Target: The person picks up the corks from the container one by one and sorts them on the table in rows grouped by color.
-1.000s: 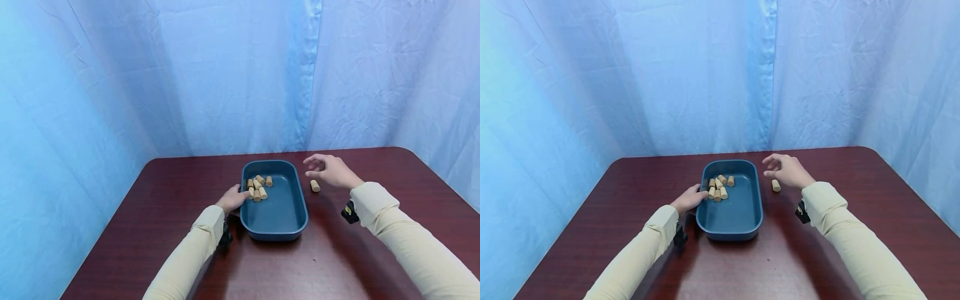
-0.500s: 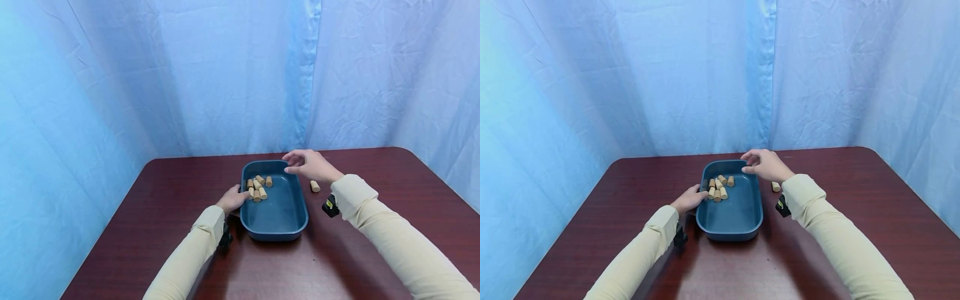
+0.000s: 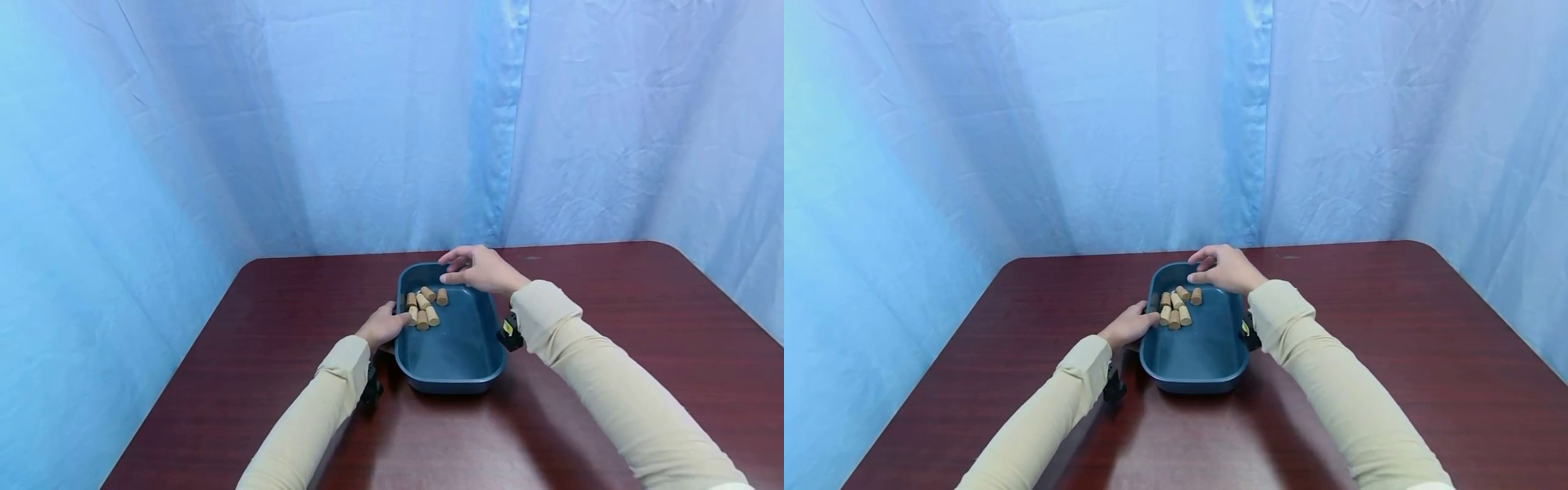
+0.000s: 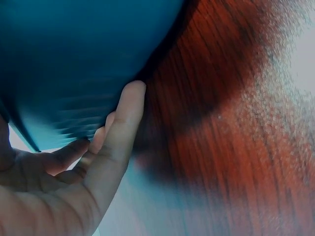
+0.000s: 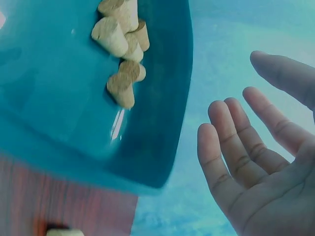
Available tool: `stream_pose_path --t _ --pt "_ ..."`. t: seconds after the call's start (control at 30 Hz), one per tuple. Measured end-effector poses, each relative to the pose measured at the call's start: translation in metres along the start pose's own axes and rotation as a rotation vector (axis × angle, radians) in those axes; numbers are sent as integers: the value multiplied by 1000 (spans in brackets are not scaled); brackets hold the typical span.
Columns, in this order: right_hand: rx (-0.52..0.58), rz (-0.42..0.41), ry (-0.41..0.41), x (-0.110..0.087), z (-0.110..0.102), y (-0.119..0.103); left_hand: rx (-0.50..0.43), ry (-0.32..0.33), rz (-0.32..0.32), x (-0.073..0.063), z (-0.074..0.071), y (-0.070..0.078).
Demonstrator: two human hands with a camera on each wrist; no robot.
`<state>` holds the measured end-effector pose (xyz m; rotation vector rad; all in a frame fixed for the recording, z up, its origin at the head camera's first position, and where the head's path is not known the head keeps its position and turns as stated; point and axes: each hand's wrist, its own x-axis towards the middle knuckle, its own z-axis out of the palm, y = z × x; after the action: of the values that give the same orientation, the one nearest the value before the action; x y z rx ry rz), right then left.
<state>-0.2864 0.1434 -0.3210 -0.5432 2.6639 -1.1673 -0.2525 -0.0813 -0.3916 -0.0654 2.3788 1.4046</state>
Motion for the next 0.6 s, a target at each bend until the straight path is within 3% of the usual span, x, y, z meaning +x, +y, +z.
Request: stream_pose_path --t 0.6 --pt "162 226 -86 16 31 3 -16 -8 -12 1 -1 1"
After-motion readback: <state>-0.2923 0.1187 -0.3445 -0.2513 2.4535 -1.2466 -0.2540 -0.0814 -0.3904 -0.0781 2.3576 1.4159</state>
